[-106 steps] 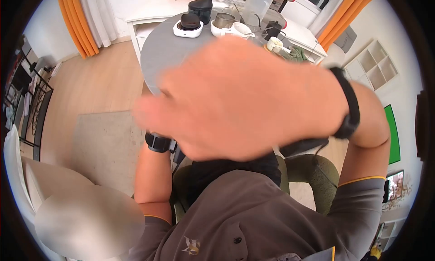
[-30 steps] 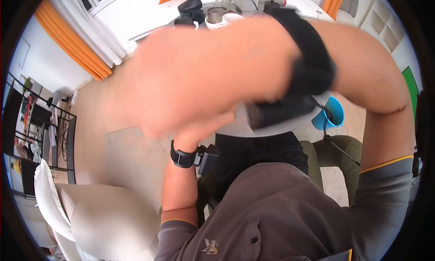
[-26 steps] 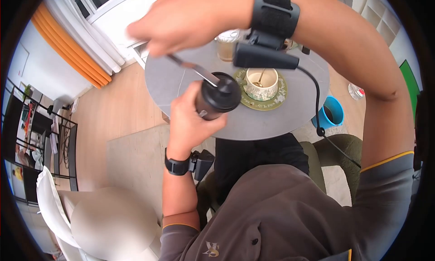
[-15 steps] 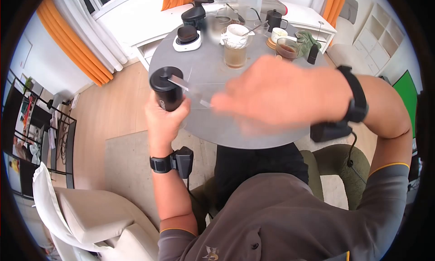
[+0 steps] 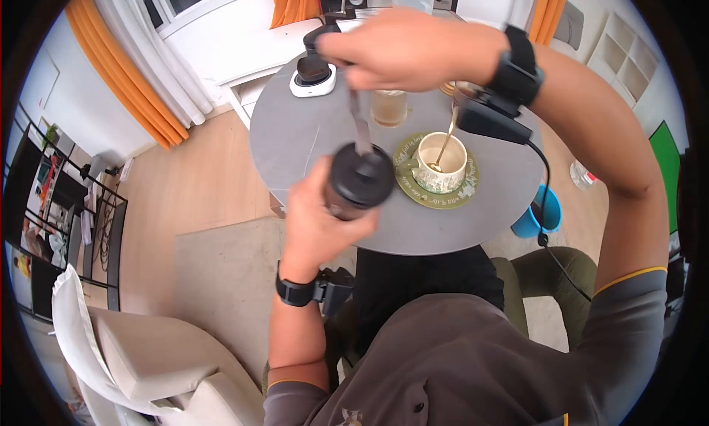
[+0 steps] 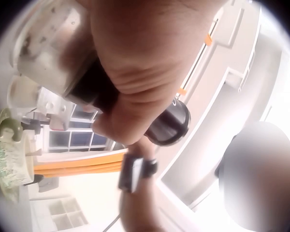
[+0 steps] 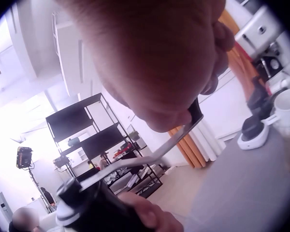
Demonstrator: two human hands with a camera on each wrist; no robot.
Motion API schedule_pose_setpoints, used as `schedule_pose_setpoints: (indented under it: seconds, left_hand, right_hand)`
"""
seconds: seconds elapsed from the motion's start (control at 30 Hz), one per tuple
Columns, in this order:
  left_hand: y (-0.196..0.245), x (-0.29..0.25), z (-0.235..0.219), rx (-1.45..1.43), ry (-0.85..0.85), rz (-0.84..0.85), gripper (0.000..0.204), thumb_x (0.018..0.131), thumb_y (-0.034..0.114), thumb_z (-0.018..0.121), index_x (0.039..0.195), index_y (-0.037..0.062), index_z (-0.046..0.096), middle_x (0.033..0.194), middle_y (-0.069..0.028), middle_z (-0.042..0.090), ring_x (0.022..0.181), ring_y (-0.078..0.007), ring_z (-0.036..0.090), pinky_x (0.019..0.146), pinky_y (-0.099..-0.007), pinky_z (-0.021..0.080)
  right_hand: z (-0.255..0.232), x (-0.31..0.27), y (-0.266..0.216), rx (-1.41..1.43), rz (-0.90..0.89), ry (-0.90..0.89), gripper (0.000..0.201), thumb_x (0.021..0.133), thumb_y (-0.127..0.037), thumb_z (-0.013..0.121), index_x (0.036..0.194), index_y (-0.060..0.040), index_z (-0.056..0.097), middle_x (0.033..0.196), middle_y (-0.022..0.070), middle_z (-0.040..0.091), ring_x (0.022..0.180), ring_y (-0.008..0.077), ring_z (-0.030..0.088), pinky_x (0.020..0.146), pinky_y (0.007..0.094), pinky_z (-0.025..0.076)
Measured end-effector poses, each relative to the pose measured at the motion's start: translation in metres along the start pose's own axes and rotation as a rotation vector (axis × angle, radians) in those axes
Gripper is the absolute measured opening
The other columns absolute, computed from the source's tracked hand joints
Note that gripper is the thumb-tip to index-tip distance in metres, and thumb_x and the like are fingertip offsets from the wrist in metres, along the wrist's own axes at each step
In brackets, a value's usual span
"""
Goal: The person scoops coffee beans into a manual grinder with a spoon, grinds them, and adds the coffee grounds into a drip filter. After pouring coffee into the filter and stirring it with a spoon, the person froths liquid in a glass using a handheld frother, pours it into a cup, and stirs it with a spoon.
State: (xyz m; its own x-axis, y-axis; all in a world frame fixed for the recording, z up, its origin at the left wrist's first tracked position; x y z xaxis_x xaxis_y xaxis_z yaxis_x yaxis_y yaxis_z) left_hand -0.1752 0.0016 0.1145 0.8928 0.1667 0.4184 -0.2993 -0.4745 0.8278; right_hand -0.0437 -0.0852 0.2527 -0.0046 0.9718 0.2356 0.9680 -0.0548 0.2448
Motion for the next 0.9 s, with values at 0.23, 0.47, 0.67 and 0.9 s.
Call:
schedule_pose_setpoints:
  seconds: [0.23, 0.47, 0.67, 0.9]
  left_hand:
    - [-0.053, 0.008, -0.043, -0.114, 0.311, -0.050, 0.046, 0.073, 0.010, 0.084, 0.114, 0.0017, 0.066, 0.091, -0.0036, 0.073, 0.080, -0.0096, 0.065, 0.077, -0.0303, 0.056]
    - [-0.045, 0.002, 0.030, 0.004, 0.036, -0.021, 0.047, 0.071, 0.014, 0.084, 0.112, 0.0029, 0.065, 0.084, -0.0048, 0.072, 0.074, -0.0139, 0.066, 0.071, -0.0305, 0.055]
    - [0.003, 0.001, 0.039, 0.101, -0.037, 0.289, 0.057, 0.064, 0.012, 0.086, 0.115, 0.0010, 0.063, 0.079, -0.0033, 0.071, 0.072, -0.0137, 0.069, 0.071, -0.0291, 0.055]
    - [-0.019, 0.005, -0.015, -0.118, 0.323, 0.131, 0.041, 0.068, 0.013, 0.082, 0.104, 0.0023, 0.065, 0.079, -0.0123, 0.068, 0.069, -0.0252, 0.069, 0.070, -0.0324, 0.055]
  right_hand:
    - [0.010, -0.060, -0.078, 0.244, -0.010, -0.341, 0.026, 0.089, -0.023, 0.064, 0.105, -0.0049, 0.055, 0.084, 0.0154, 0.069, 0.078, 0.0387, 0.068, 0.067, 0.0486, 0.055]
    - [-0.009, -0.006, -0.155, 0.215, -0.300, -0.116, 0.028, 0.084, -0.029, 0.069, 0.092, -0.0044, 0.058, 0.078, 0.0147, 0.063, 0.054, 0.0316, 0.062, 0.045, 0.0458, 0.045]
    - [-0.009, 0.028, -0.037, 0.077, -0.043, -0.037, 0.024, 0.089, -0.025, 0.060, 0.101, -0.0057, 0.054, 0.077, 0.0193, 0.064, 0.077, 0.0431, 0.064, 0.066, 0.0529, 0.049]
    - [0.017, -0.070, -0.003, 0.112, 0.208, -0.291, 0.023, 0.087, -0.021, 0.064, 0.106, -0.0119, 0.055, 0.073, 0.0151, 0.063, 0.069, 0.0387, 0.065, 0.061, 0.0497, 0.051]
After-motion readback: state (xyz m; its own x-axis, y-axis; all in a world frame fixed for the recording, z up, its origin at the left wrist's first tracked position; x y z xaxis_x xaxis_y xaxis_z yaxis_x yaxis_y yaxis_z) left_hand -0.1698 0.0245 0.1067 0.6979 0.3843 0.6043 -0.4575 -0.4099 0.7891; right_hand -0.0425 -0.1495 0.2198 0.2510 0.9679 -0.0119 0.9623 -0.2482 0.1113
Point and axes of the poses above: each hand's wrist, its own x-axis towards the middle knuckle, its own z-axis out of the palm, y = z × x, the point moved 6 cm from there along x, towards the middle knuckle
